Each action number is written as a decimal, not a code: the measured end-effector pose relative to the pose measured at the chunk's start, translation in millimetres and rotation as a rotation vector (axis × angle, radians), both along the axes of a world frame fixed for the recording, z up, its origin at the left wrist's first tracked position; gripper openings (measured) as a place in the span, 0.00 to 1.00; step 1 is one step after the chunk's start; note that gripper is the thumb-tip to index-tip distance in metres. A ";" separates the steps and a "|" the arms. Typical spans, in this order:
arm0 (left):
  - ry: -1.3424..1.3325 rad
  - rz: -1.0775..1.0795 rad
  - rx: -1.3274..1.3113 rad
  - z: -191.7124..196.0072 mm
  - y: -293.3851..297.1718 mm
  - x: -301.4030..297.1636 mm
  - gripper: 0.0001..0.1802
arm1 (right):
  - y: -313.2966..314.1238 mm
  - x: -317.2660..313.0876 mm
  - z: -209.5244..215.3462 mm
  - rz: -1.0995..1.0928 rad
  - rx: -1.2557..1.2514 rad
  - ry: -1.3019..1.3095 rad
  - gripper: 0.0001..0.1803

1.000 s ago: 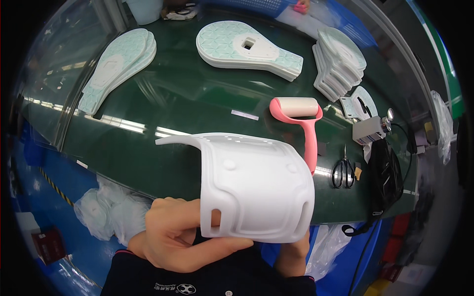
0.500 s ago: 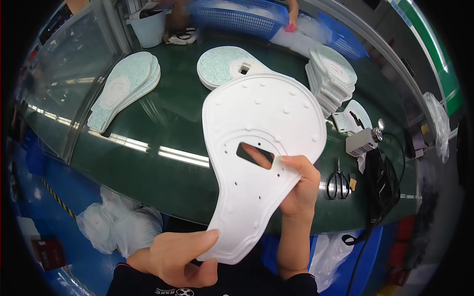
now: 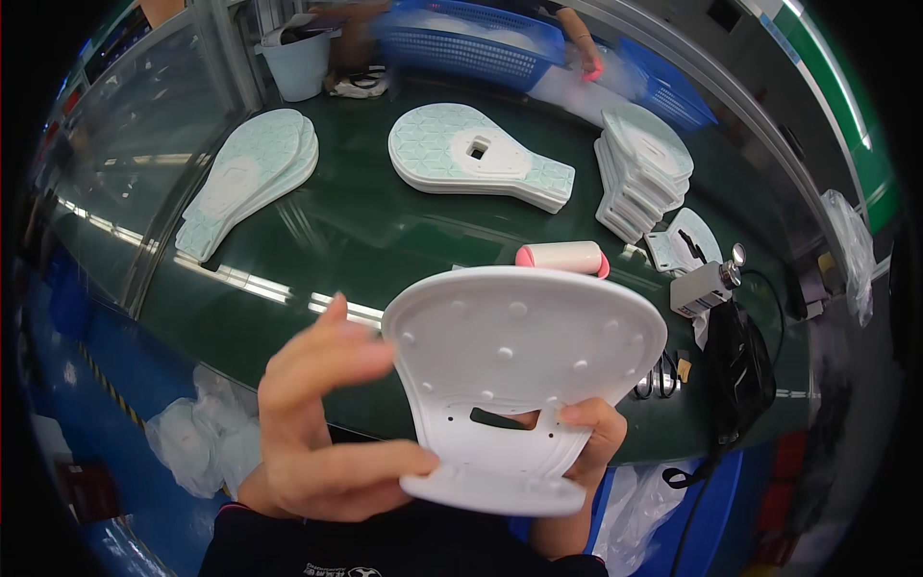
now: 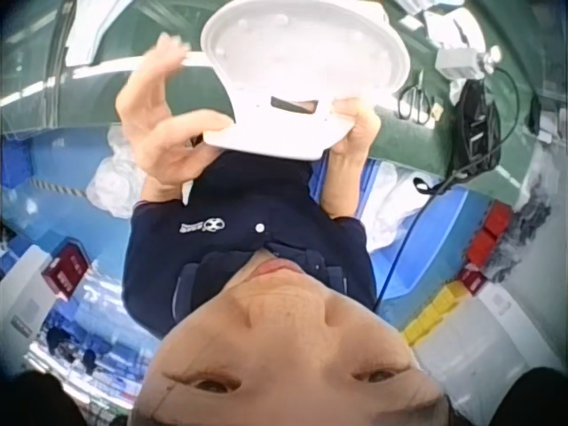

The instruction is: The person repeatedly picks up white plastic parts with a light green pattern from a green workbench, turns them over to view both sides, and uses a pink lint roller to roll over the surfaces. The person handles the parts one at a time, placing them back on the table after each inspection.

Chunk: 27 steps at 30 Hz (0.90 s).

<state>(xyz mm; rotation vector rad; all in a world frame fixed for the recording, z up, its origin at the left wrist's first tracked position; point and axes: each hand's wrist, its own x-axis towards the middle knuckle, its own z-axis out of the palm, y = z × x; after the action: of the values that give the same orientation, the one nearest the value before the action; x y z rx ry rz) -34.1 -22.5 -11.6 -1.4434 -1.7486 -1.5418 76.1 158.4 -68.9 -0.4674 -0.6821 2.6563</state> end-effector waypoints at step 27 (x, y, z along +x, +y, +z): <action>0.077 -0.352 -0.239 9.4 0.6 -11.1 0.11 | -5.3 -6.3 43.2 -0.427 1.614 0.196 0.34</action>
<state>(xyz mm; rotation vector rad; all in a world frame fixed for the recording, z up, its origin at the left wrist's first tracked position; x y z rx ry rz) -45.2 -21.9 -2.3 -1.9900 -1.7506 -1.4499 69.8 153.1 -25.7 0.1334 -1.9560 1.0810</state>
